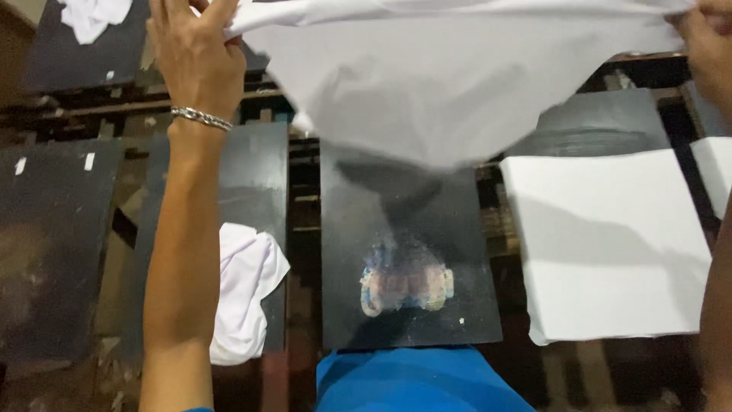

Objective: The person repeatedly picks up white garments from a stack, unfolds them, and lays them flat on a dark rectangular board. They smooth the fabric with both hands to remove wrinkles, then fold the garment in half and place it on a growing pile to the right. This cycle continues for multiple items throughout the clip.

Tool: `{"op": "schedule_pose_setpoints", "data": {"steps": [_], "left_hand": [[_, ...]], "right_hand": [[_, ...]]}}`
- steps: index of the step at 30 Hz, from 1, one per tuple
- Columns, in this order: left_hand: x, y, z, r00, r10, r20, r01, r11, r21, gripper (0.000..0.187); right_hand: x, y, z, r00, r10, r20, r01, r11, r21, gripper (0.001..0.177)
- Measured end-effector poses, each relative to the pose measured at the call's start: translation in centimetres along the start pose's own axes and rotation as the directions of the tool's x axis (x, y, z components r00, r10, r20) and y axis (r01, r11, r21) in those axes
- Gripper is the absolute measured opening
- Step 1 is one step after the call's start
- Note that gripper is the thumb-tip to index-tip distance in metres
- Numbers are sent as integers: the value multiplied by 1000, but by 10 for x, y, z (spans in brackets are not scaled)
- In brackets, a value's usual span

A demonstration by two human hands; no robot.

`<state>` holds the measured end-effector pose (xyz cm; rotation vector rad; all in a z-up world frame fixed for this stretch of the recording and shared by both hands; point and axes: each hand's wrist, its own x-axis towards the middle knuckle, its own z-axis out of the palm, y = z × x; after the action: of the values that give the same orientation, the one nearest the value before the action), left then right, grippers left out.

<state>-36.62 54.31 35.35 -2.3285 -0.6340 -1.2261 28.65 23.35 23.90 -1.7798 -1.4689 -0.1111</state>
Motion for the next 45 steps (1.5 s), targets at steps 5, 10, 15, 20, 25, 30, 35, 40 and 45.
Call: {"op": "schedule_pose_setpoints", "data": {"steps": [5,10,15,20,25,30,35,40,45], "left_hand": [[-71,37,-25,901,-278,332,275,960,56,44],[-216,89,12,472,-616,631,844,522,-121,61],[-356,134,48,-64,-491,869,820,-522,-234,52],[-417,169,30,-271,-350,897,395,-890,-228,75],[-375,196,-27,-262,-565,782,827,-549,-119,74],[-436,200,-45,-283,-580,764,828,-549,-110,51],[-451,207,-96,-169,-590,789,853,-488,-183,68],[-453,221,-151,-170,-600,782,840,-503,-203,67],[-481,233,-171,-196,-598,777,842,-509,-179,62]], "right_hand": [[-115,-121,34,999,-45,2,39,851,-523,32],[-216,-164,147,754,635,169,-655,702,280,24],[-316,-155,214,472,815,336,-752,173,635,37],[-381,-164,228,351,894,278,-671,33,740,19],[-393,-186,221,382,899,215,-685,119,719,25],[-434,-182,211,369,904,215,-729,139,670,32],[-489,-181,192,322,901,290,-741,48,670,38],[-526,-204,162,274,917,289,-754,18,656,37],[-555,-219,150,251,932,262,-761,23,649,37]]}}
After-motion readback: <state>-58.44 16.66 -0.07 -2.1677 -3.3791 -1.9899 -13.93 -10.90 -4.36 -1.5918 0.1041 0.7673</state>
